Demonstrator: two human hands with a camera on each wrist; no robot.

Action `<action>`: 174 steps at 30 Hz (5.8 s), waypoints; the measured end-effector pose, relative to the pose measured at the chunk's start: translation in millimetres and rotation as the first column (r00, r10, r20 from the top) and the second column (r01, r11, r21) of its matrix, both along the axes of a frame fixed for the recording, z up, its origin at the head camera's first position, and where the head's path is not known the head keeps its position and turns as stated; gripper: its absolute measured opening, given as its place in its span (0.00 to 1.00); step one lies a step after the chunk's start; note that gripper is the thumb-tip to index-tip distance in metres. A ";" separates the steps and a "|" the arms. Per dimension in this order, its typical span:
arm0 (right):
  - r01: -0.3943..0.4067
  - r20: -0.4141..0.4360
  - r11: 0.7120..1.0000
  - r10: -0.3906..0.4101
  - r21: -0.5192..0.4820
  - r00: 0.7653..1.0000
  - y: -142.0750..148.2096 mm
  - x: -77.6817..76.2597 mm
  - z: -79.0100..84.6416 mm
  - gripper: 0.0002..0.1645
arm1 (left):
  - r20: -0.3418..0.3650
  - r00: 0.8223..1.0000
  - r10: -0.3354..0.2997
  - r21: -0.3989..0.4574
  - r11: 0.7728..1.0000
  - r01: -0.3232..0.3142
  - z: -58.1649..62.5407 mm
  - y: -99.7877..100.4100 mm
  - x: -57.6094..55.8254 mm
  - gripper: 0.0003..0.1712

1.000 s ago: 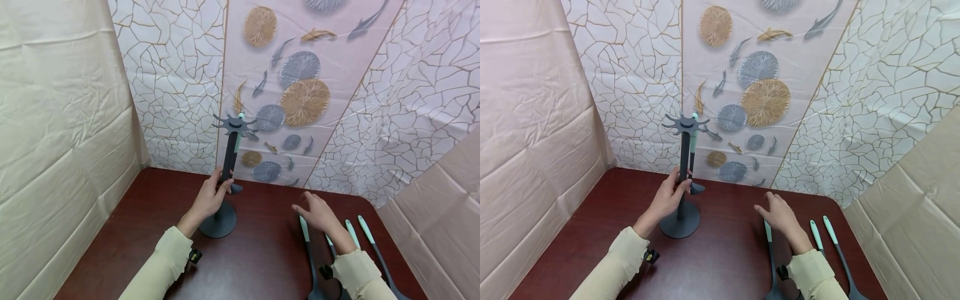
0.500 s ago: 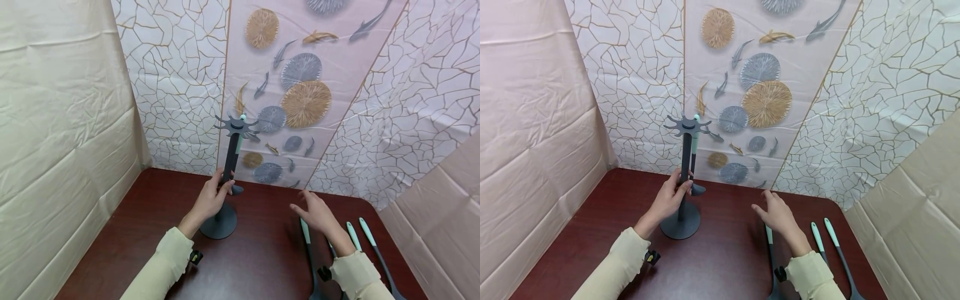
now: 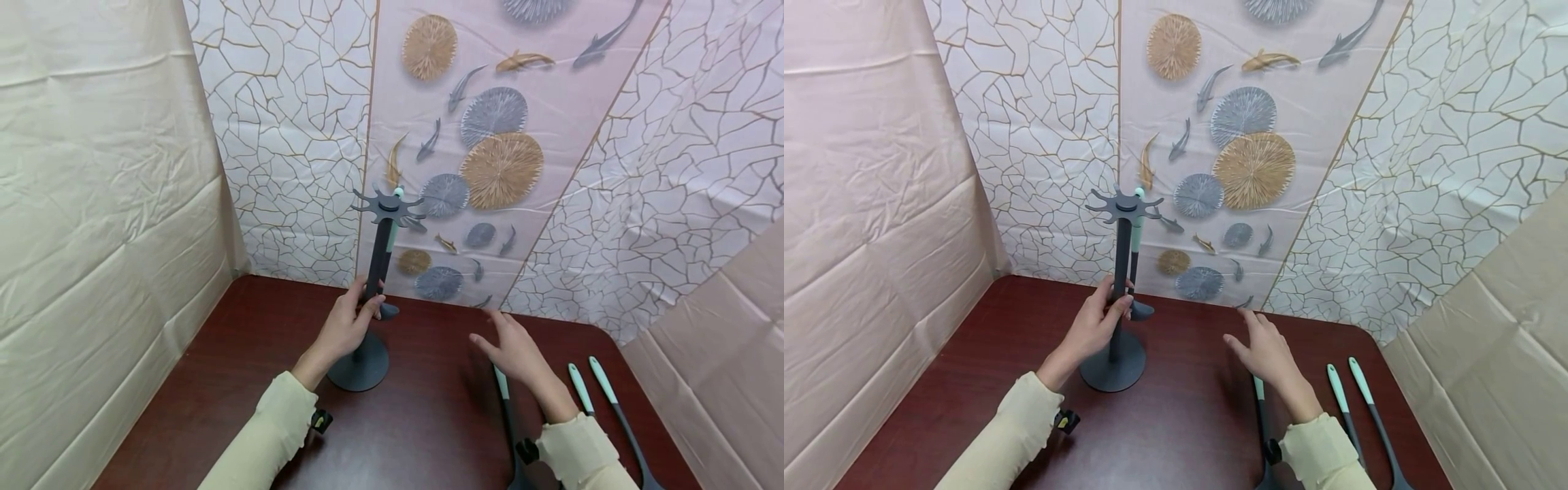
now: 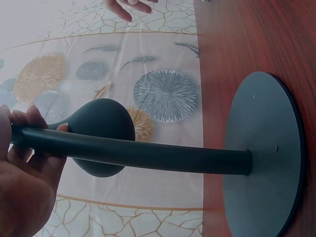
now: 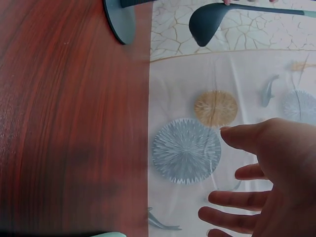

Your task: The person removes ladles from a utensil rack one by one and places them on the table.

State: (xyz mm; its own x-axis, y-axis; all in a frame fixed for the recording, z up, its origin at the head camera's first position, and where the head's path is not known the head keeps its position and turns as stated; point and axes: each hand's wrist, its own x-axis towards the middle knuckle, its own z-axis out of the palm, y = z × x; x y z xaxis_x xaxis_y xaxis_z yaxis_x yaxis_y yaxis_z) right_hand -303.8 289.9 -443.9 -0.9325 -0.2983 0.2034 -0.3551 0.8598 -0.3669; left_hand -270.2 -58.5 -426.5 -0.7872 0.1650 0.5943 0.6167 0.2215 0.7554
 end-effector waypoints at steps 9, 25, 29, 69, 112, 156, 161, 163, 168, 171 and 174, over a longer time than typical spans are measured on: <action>-0.061 0.011 0.996 0.062 -0.067 0.998 -4.3 5.9 4.4 0.48 | -0.002 1.000 0.000 -0.002 1.000 0.000 -1.4 1.0 -0.5 0.11; -0.085 -0.031 0.991 0.082 -0.103 0.996 -25.8 9.1 31.7 0.47 | -0.018 1.000 -0.008 0.004 1.000 0.008 -0.9 0.8 -1.2 0.11; -0.081 -0.050 0.990 0.076 -0.112 0.996 -32.3 7.5 37.4 0.47 | -0.014 1.000 -0.009 0.002 1.000 0.009 0.2 0.3 -0.8 0.12; -0.252 -0.348 0.918 0.139 -0.307 0.927 -79.0 6.9 68.9 0.39 | -0.005 1.000 -0.003 0.011 1.000 0.003 -3.9 1.8 -3.4 0.11; -0.395 -0.452 0.781 0.163 -0.484 0.877 -124.5 5.3 114.2 0.31 | -0.026 1.000 0.001 -0.016 1.000 -0.002 2.9 2.4 1.5 0.09; -0.424 -0.313 0.478 0.298 -0.769 0.902 -176.8 -14.8 124.1 0.18 | -0.047 0.999 -0.018 -0.013 1.000 0.018 4.1 1.2 2.7 0.10; -0.431 -0.313 0.470 0.310 -0.770 0.898 -181.9 -14.1 125.0 0.19 | -0.055 0.998 -0.018 -0.009 1.000 0.017 5.8 1.1 3.2 0.10; -0.435 -0.318 0.475 0.310 -0.765 0.896 -184.4 -13.9 125.5 0.19 | -0.052 0.998 -0.017 -0.007 1.000 0.016 5.9 0.8 3.2 0.10; -0.423 -0.314 0.480 0.294 -0.768 0.903 -187.8 -15.7 124.0 0.18 | -0.041 0.999 -0.018 -0.006 1.000 0.018 4.2 0.2 1.8 0.11; -0.403 -0.298 0.496 0.280 -0.769 0.913 -186.7 -16.4 122.3 0.19 | -0.044 0.999 -0.028 -0.003 1.000 0.028 2.6 0.5 0.5 0.11; -0.395 -0.290 0.517 0.275 -0.760 0.917 -184.9 -18.5 120.2 0.20 | -0.054 0.998 -0.032 0.001 0.999 0.032 1.7 0.5 -0.2 0.11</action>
